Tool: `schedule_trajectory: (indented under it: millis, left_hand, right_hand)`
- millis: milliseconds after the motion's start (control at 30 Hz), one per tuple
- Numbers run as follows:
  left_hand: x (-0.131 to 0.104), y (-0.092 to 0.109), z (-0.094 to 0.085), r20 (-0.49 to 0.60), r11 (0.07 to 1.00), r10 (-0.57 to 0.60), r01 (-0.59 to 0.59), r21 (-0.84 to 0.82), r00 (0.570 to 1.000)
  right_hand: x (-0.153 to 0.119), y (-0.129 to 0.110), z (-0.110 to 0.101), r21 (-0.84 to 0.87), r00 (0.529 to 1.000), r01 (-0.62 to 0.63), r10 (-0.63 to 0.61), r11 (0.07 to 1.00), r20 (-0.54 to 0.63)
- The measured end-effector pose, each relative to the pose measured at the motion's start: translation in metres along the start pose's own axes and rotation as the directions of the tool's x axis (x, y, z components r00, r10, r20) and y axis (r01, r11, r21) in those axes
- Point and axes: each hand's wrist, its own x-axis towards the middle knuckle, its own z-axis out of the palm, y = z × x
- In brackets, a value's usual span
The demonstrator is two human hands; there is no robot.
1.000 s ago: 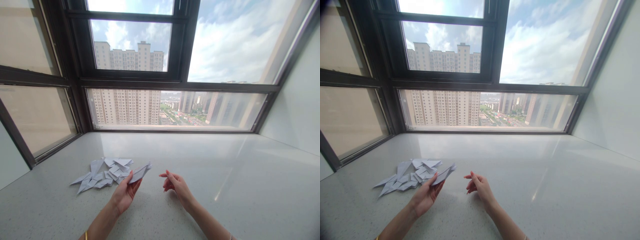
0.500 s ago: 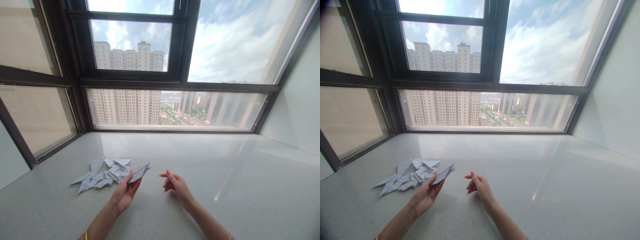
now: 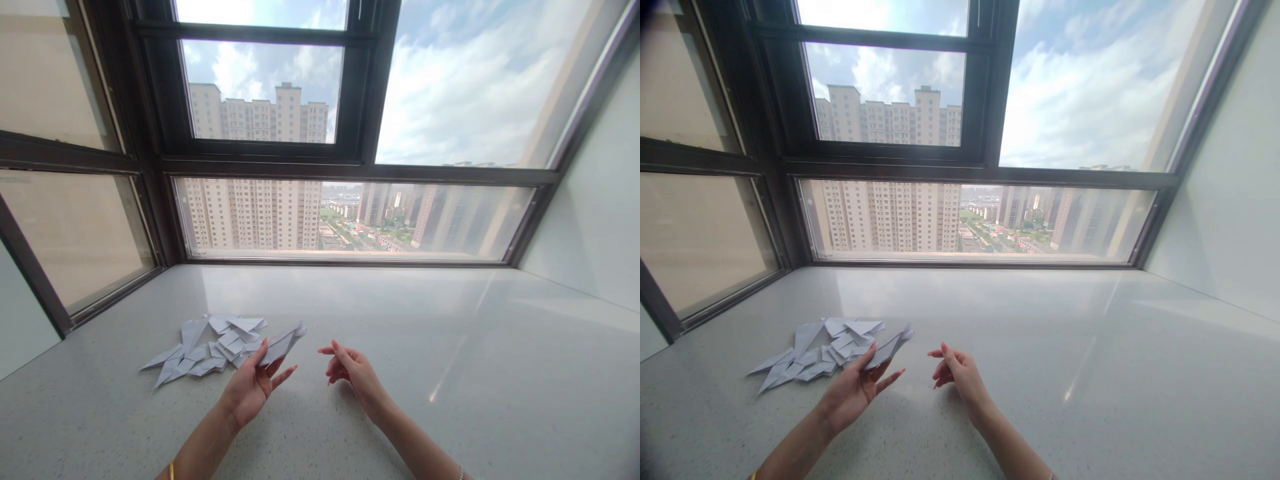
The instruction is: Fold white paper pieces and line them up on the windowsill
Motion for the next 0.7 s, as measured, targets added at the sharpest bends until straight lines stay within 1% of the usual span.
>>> schedule_trajectory:
  millis: [100,300,500,700]
  left_hand:
    - [-0.0002,-0.0008,-0.001,0.019,1.0,-0.005,0.005,-0.005,1.0]
    - [0.0016,0.0014,-0.0015,0.014,1.0,-0.007,0.008,-0.006,1.0]
    - [-0.0009,0.0017,0.0,0.08,0.998,-0.044,0.041,0.037,0.996]
    - [-0.0009,0.002,-0.0009,0.035,0.998,-0.021,0.019,0.06,0.999]
  right_hand:
    - [-0.0003,-0.0007,0.0004,-0.005,1.0,-0.002,0.002,1.0,-0.005]
    - [-0.0001,-0.0007,0.0006,0.0,1.0,-0.003,0.003,1.0,-0.002]
    - [-0.0005,-0.0007,0.0003,0.011,1.0,-0.013,0.013,1.0,-0.001]
    - [-0.0007,-0.0031,0.0016,0.003,1.0,-0.015,0.015,1.0,-0.008]
